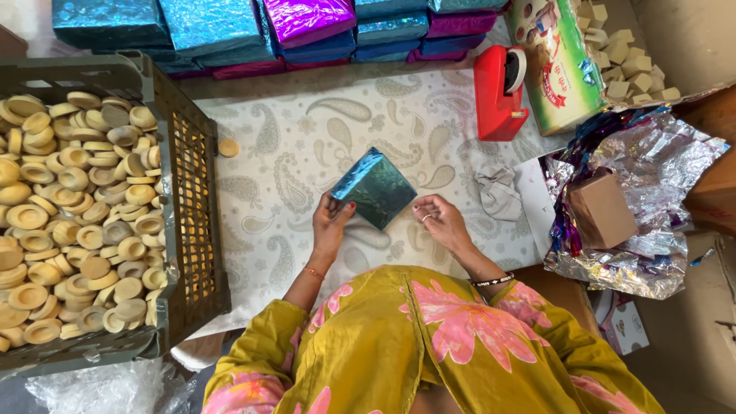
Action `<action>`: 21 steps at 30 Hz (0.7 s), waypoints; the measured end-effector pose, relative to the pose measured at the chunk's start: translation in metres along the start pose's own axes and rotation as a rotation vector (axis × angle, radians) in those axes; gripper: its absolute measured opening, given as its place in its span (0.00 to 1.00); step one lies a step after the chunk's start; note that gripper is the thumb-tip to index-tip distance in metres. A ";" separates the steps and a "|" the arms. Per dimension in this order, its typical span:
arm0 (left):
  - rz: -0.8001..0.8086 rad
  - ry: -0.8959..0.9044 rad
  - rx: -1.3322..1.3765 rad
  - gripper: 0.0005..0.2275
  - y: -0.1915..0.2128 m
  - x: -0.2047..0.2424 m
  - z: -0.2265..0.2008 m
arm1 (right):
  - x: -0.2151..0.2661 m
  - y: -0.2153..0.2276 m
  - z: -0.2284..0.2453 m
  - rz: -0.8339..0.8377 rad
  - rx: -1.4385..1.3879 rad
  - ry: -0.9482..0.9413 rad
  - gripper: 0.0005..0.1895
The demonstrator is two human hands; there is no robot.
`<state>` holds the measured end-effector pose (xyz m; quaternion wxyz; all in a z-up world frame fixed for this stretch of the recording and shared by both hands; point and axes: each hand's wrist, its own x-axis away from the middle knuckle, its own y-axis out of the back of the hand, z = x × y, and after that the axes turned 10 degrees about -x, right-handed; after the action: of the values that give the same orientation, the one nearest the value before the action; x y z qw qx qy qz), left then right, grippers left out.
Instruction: The recorder is wrapping small gift boxes in colorful foil and stacking them.
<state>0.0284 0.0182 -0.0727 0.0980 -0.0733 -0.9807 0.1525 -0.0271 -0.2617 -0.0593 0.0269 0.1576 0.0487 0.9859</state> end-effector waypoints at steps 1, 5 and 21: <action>-0.001 -0.003 -0.001 0.19 0.004 0.001 -0.003 | 0.002 -0.001 0.008 0.002 0.000 0.003 0.13; 0.026 0.157 0.093 0.17 0.013 0.004 -0.014 | 0.011 -0.009 0.049 -0.063 -0.058 0.052 0.22; -0.014 0.485 0.308 0.35 0.012 0.001 -0.014 | 0.026 -0.053 0.123 -0.113 0.211 0.368 0.29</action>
<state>0.0317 0.0334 -0.0634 0.3406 -0.0853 -0.8945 0.2768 -0.0115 -0.1967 0.0600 0.0562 -0.0260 0.1646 0.9844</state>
